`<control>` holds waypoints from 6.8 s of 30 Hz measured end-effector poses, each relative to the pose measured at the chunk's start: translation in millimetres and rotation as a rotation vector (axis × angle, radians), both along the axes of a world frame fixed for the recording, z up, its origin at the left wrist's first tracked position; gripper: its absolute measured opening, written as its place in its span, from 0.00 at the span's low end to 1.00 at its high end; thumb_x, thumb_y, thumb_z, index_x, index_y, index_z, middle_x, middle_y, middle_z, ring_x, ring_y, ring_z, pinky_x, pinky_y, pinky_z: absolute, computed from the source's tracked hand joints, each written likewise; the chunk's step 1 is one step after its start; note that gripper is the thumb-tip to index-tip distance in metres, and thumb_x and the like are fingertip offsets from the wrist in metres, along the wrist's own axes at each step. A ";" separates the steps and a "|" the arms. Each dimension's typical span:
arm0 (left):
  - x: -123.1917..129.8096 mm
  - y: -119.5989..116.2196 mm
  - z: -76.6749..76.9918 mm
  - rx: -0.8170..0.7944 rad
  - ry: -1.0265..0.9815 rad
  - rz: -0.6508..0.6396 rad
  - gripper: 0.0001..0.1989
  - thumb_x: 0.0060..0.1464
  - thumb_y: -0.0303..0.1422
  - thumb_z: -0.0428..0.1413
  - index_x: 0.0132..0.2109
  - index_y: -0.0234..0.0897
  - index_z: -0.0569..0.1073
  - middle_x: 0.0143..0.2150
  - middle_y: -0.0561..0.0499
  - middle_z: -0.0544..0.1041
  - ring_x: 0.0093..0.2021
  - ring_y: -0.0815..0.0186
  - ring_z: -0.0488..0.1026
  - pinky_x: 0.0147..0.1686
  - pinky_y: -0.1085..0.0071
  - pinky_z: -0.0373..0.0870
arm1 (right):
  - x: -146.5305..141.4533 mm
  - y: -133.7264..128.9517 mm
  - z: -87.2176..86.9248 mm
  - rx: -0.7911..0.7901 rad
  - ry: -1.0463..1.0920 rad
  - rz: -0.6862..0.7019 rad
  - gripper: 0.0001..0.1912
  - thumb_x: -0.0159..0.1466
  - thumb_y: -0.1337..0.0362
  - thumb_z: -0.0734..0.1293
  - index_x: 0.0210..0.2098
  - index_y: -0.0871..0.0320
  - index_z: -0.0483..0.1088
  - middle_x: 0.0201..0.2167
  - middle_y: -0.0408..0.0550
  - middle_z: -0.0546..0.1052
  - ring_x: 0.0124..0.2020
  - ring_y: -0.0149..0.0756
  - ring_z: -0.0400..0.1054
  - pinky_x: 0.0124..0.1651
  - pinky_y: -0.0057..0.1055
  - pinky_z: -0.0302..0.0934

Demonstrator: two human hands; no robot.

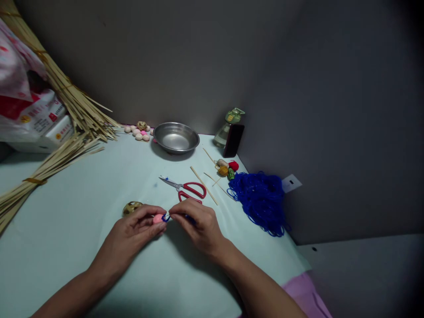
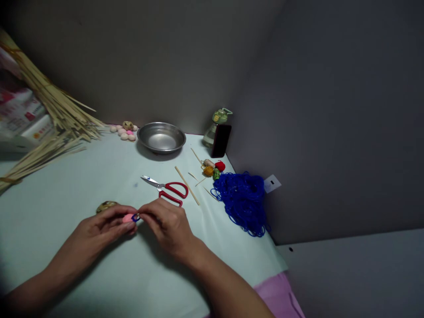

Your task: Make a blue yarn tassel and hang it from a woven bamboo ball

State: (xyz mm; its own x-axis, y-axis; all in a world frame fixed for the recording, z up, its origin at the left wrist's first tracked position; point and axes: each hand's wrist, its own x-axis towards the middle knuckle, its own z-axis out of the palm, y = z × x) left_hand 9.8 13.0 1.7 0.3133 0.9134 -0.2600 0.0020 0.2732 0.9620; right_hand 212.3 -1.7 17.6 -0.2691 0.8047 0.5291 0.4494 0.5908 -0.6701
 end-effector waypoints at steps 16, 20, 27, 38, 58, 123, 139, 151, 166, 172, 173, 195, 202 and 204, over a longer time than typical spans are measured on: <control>3.3 -2.4 3.8 0.036 -0.059 0.062 0.17 0.49 0.40 0.71 0.40 0.40 0.75 0.36 0.52 0.80 0.38 0.64 0.78 0.38 0.70 0.75 | -6.7 0.9 -0.7 -0.265 0.206 -0.006 0.05 0.69 0.65 0.71 0.36 0.56 0.79 0.33 0.47 0.82 0.36 0.34 0.76 0.40 0.32 0.70; 2.7 -3.0 6.6 0.010 -0.060 0.053 0.18 0.51 0.43 0.70 0.45 0.42 0.76 0.39 0.50 0.82 0.43 0.61 0.80 0.42 0.69 0.77 | -5.7 2.9 2.1 -0.419 0.370 -0.056 0.04 0.64 0.63 0.74 0.34 0.57 0.78 0.31 0.44 0.80 0.32 0.32 0.75 0.38 0.29 0.70; 1.8 -3.2 7.8 0.068 0.029 0.099 0.18 0.50 0.46 0.70 0.42 0.42 0.77 0.40 0.49 0.81 0.42 0.59 0.80 0.44 0.65 0.78 | -9.3 3.4 3.2 -0.521 0.434 -0.048 0.09 0.62 0.59 0.76 0.29 0.57 0.78 0.29 0.43 0.79 0.31 0.32 0.73 0.38 0.30 0.70; 2.0 -4.4 8.1 0.061 -0.086 0.132 0.21 0.50 0.43 0.71 0.46 0.42 0.74 0.45 0.47 0.83 0.47 0.57 0.82 0.48 0.63 0.79 | -7.3 6.3 5.7 -0.660 0.555 -0.025 0.13 0.58 0.55 0.79 0.30 0.58 0.78 0.27 0.43 0.79 0.29 0.32 0.73 0.35 0.30 0.69; -10.6 2.0 19.6 0.213 0.075 0.159 0.14 0.57 0.49 0.64 0.34 0.44 0.78 0.45 0.49 0.81 0.42 0.58 0.78 0.42 0.67 0.77 | 8.9 13.8 14.4 -0.616 0.815 -0.032 0.13 0.57 0.58 0.79 0.28 0.57 0.73 0.39 0.50 0.83 0.37 0.36 0.77 0.36 0.30 0.72; -61.7 40.0 2.9 0.401 0.479 -0.040 0.30 0.48 0.49 0.68 0.56 0.47 0.74 0.58 0.41 0.81 0.58 0.43 0.78 0.58 0.49 0.74 | -8.4 7.9 -0.4 -0.952 0.836 0.145 0.22 0.53 0.54 0.83 0.38 0.58 0.75 0.30 0.46 0.82 0.28 0.33 0.77 0.32 0.30 0.68; -26.5 22.9 4.4 0.092 0.090 -0.142 0.18 0.58 0.47 0.64 0.53 0.47 0.80 0.51 0.42 0.86 0.52 0.49 0.83 0.53 0.55 0.79 | -5.1 6.8 5.1 -0.666 0.614 -0.085 0.10 0.62 0.57 0.73 0.37 0.58 0.78 0.31 0.45 0.76 0.24 0.29 0.69 0.24 0.26 0.62; -22.7 21.3 -0.5 0.169 0.160 -0.046 0.20 0.59 0.52 0.61 0.49 0.44 0.78 0.43 0.46 0.86 0.41 0.54 0.83 0.43 0.59 0.81 | -4.6 5.9 7.8 -0.628 0.629 -0.125 0.09 0.61 0.58 0.74 0.33 0.57 0.77 0.30 0.43 0.73 0.23 0.27 0.66 0.24 0.26 0.61; -13.2 7.0 -0.1 0.365 0.294 0.121 0.21 0.55 0.52 0.63 0.49 0.46 0.75 0.50 0.44 0.84 0.46 0.49 0.84 0.51 0.50 0.80 | -12.7 5.1 -2.8 -0.828 0.604 0.027 0.11 0.57 0.57 0.77 0.36 0.58 0.82 0.26 0.43 0.76 0.27 0.30 0.66 0.34 0.31 0.62; -15.4 4.6 -6.8 0.555 0.429 0.148 0.19 0.57 0.48 0.63 0.51 0.47 0.73 0.52 0.45 0.82 0.50 0.49 0.82 0.52 0.50 0.79 | -15.0 8.6 -11.7 -1.031 0.829 0.069 0.20 0.47 0.58 0.84 0.36 0.58 0.82 0.25 0.42 0.77 0.24 0.28 0.66 0.34 0.31 0.59; -15.1 4.3 -6.4 0.585 0.428 0.142 0.18 0.57 0.47 0.63 0.51 0.47 0.73 0.52 0.45 0.82 0.49 0.50 0.82 0.53 0.50 0.78 | -15.0 9.3 -12.0 -1.036 0.846 0.062 0.21 0.45 0.58 0.85 0.36 0.58 0.82 0.24 0.42 0.77 0.24 0.27 0.66 0.33 0.30 0.59; -10.1 6.6 -5.7 0.265 0.156 0.127 0.21 0.58 0.49 0.63 0.54 0.49 0.74 0.54 0.45 0.79 0.55 0.49 0.78 0.55 0.54 0.74 | -16.9 11.2 -11.4 -0.803 0.782 -0.057 0.11 0.51 0.59 0.81 0.33 0.54 0.82 0.28 0.43 0.75 0.26 0.29 0.63 0.28 0.29 0.55; -14.6 -0.5 0.6 0.938 0.391 0.242 0.08 0.64 0.35 0.60 0.47 0.53 0.82 0.41 0.53 0.72 0.42 0.60 0.73 0.45 0.64 0.69 | -18.9 4.9 -15.7 -0.335 0.460 -0.151 0.04 0.61 0.67 0.75 0.36 0.54 0.82 0.33 0.46 0.76 0.34 0.35 0.70 0.36 0.33 0.64; -14.0 -0.5 -0.6 0.990 0.408 0.214 0.11 0.64 0.33 0.60 0.51 0.54 0.82 0.39 0.53 0.72 0.39 0.61 0.72 0.42 0.64 0.67 | -19.3 2.1 -16.2 -0.169 0.327 -0.151 0.04 0.65 0.68 0.72 0.39 0.55 0.81 0.34 0.47 0.78 0.35 0.36 0.71 0.36 0.33 0.66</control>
State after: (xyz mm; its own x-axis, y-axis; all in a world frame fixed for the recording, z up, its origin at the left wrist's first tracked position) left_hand -4.2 12.5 1.2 0.1802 0.8003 0.5718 0.4151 -0.5889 0.6934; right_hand 192.9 0.4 1.4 0.0198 0.9056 0.4237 0.2697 0.4033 -0.8744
